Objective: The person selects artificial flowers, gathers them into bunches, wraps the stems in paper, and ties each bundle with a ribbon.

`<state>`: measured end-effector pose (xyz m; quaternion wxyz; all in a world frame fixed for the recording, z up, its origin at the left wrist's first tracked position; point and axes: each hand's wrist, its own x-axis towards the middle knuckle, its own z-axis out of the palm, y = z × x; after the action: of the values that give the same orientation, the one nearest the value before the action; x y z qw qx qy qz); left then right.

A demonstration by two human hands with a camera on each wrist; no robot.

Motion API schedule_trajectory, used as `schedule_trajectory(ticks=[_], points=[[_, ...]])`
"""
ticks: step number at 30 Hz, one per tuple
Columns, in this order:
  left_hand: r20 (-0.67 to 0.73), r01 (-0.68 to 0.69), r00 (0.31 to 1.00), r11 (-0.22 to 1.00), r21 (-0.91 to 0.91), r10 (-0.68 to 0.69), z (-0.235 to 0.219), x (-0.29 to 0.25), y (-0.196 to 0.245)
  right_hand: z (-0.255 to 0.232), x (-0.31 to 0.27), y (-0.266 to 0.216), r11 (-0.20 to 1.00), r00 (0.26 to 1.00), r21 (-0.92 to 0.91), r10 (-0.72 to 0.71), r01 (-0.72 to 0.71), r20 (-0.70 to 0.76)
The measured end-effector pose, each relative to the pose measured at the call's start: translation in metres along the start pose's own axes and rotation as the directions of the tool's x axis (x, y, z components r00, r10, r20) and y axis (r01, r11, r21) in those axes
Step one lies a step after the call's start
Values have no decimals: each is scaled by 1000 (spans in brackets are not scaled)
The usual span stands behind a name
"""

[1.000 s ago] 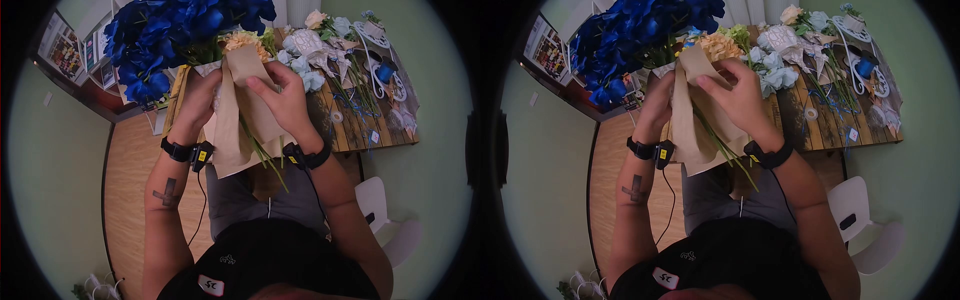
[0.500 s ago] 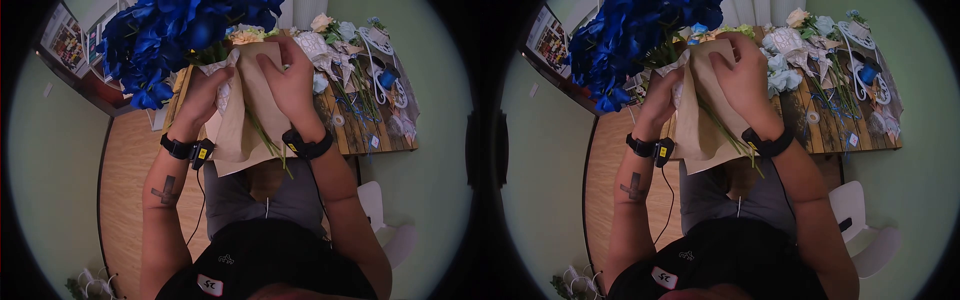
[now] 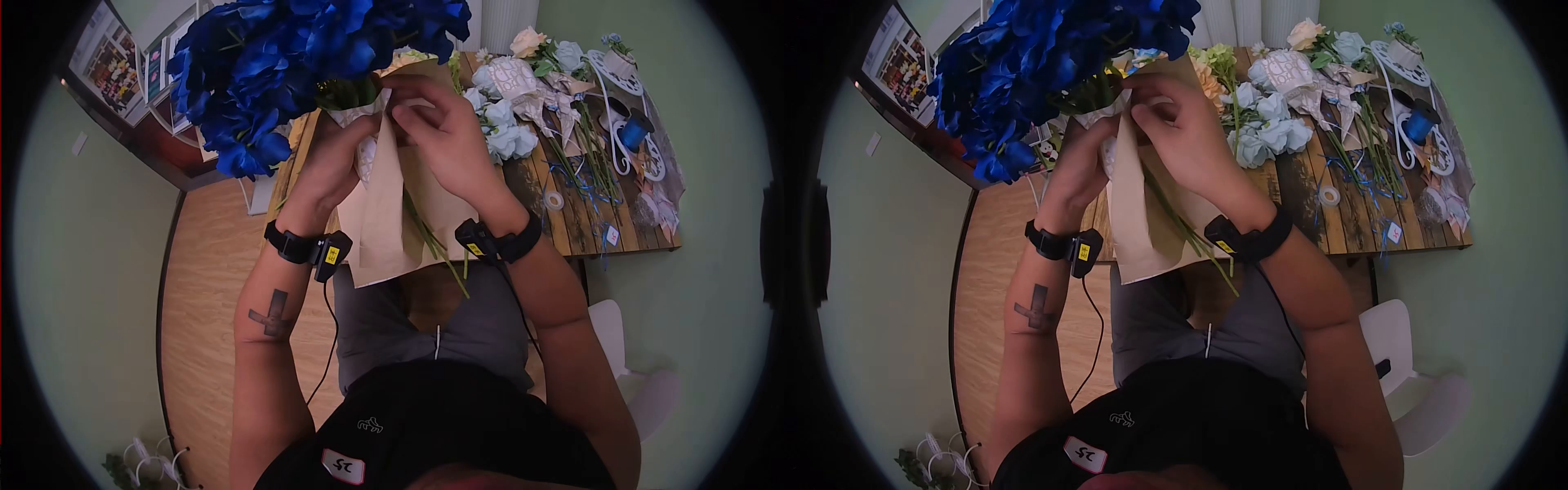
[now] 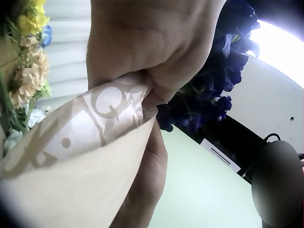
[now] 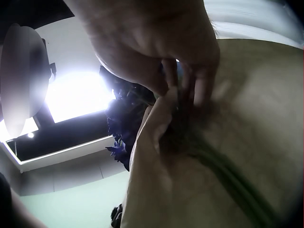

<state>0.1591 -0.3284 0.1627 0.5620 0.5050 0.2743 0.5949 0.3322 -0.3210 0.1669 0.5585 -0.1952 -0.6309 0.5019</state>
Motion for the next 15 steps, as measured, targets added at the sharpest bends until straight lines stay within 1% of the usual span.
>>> schedule_trajectory(ticks=[1,3,4,5,6,7,9,11,13,15], points=[[11,3,1000,1000,-28,-3,1,-1,1,1,0,2,1000,1000,2,5,-5,3],[32,-1,999,1000,-27,2,2,-3,4,-1,4,5,996,996,-8,-85,85,-21],[57,-7,998,1000,-26,8,1,-3,5,-1,6,6,996,996,-9,-84,84,-25],[59,-5,998,1000,-27,7,-1,-2,4,0,9,6,993,992,-21,-119,118,-38],[91,49,995,998,-39,-45,-7,-1,3,0,10,6,988,987,-33,-154,152,-51],[122,102,988,994,-50,-96,-7,-2,3,-1,9,5,988,987,-33,-154,152,-51],[132,89,988,993,-80,-78,-4,-3,5,-2,8,0,997,997,66,-41,45,-59],[140,75,988,991,-113,-59,-1,-3,5,-4,5,-2,998,996,62,-28,34,-86],[140,121,985,981,-149,-101,0,-3,4,-3,2,-2,998,994,59,-11,18,-113],[117,114,988,983,-143,-97,4,-4,5,-1,1,-2,999,984,23,-32,37,-175]])
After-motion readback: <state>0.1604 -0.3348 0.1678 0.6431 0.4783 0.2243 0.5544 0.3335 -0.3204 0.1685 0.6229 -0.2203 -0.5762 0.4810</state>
